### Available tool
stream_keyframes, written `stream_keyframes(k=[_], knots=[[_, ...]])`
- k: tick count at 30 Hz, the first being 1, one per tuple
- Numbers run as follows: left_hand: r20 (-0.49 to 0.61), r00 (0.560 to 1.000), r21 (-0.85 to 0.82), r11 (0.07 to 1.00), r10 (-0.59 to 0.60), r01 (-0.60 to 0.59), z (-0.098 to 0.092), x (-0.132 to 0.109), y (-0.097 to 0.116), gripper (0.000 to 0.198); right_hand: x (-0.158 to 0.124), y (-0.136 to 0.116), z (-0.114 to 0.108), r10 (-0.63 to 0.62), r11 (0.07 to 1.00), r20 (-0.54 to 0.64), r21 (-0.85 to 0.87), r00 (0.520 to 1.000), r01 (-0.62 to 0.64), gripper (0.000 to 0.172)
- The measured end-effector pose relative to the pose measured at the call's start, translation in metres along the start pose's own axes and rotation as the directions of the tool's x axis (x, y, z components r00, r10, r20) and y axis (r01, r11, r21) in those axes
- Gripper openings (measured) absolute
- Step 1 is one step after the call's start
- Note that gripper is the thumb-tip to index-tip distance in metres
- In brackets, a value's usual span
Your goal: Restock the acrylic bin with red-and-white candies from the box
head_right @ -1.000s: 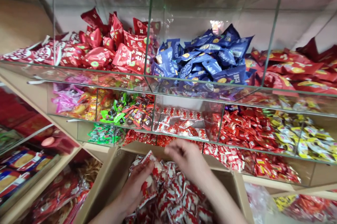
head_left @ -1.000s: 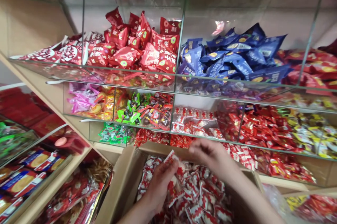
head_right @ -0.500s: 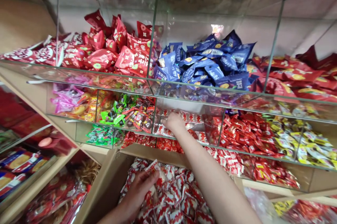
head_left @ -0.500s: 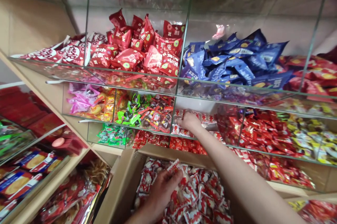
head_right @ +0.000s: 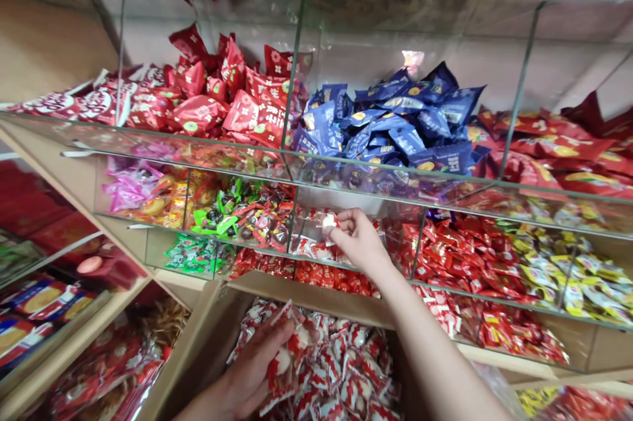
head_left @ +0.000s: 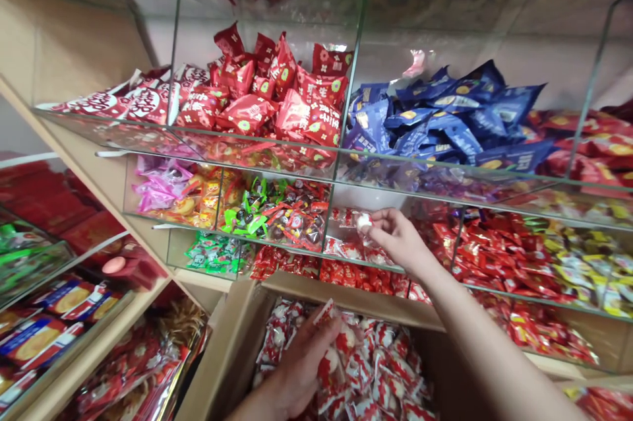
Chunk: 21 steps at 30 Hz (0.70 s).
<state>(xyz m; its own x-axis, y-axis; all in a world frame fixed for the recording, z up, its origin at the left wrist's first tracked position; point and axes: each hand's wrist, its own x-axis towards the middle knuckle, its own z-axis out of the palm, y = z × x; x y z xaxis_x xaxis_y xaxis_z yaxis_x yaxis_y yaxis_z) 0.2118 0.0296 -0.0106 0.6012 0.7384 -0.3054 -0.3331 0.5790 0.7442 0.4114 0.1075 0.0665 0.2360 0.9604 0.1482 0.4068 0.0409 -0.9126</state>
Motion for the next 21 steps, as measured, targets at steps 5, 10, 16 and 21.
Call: stream_keyframes(k=[5,10,16,21], knots=[[-0.057,0.987,0.204,0.970,0.148,-0.133,0.009,0.006,0.019,0.042,-0.051,0.000,0.006,-0.113,0.955,0.003,0.276,0.994,0.108,0.037],[-0.061,0.940,0.383,0.878,0.335,-0.288,0.013,0.013,0.034,0.031,-0.090,-0.002,0.015,-0.166,0.950,0.209,0.295,0.964,0.100,0.033],[-0.075,0.959,0.372,0.900,0.274,-0.228,0.011,0.010,0.030,0.034,-0.108,0.004,0.021,-0.179,0.973,0.244,0.185,0.953,0.136,0.030],[-0.073,0.945,0.470,0.847,0.318,-0.249,0.007,0.008,0.022,0.033,-0.116,0.007,0.027,-0.036,0.911,0.202,0.409,0.979,-0.051,0.024]])
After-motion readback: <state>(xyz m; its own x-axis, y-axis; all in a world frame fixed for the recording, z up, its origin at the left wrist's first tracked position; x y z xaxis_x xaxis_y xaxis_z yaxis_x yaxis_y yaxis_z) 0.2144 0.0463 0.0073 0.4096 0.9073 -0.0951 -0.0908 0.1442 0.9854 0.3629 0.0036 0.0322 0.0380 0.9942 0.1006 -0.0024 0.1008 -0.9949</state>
